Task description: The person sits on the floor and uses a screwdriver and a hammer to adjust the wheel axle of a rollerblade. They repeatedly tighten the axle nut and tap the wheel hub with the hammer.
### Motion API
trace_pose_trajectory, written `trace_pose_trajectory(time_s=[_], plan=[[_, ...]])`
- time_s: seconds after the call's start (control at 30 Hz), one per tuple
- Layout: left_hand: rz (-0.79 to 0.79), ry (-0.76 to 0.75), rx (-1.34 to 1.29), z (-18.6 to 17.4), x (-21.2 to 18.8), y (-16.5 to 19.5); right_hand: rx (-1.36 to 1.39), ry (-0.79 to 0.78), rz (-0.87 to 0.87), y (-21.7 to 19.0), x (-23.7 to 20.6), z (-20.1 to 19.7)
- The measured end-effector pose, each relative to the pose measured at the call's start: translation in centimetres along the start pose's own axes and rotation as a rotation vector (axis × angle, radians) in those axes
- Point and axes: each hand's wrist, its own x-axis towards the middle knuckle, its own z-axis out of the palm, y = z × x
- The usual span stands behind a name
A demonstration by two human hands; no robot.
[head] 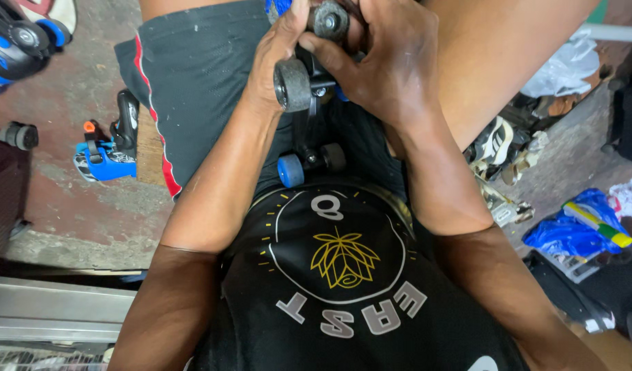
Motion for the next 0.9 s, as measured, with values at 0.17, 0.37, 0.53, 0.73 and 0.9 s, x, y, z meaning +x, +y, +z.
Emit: trace_pose_trajectory(time_s=[0.17,0.37,0.53,0.73,0.9], plan=[[-0.020,0.011,0.001,-0.3,0.4,0.1,-0.068,-0.010,0.052,-0.2,0.4,0.3],[-0.024,0.005,-0.053,-0.1,0.4,0.2,0.002,-0.062,0.042,-0.1,1.0,-0.6],[-0.061,0.075,0.008,0.0,0.9,0.4,-0.051,-0.013,0.001,-0.1,1.3,-0.6],[-0.094,0.100,0.013,0.5,1.4,0.7,0.071,0.002,0.065,-0.3,1.7,-0.9],[0.036,-0.167,0.012,0.9,2.1,1.4,0.772,0.086,0.347,-0.3,0.3,-2.1]])
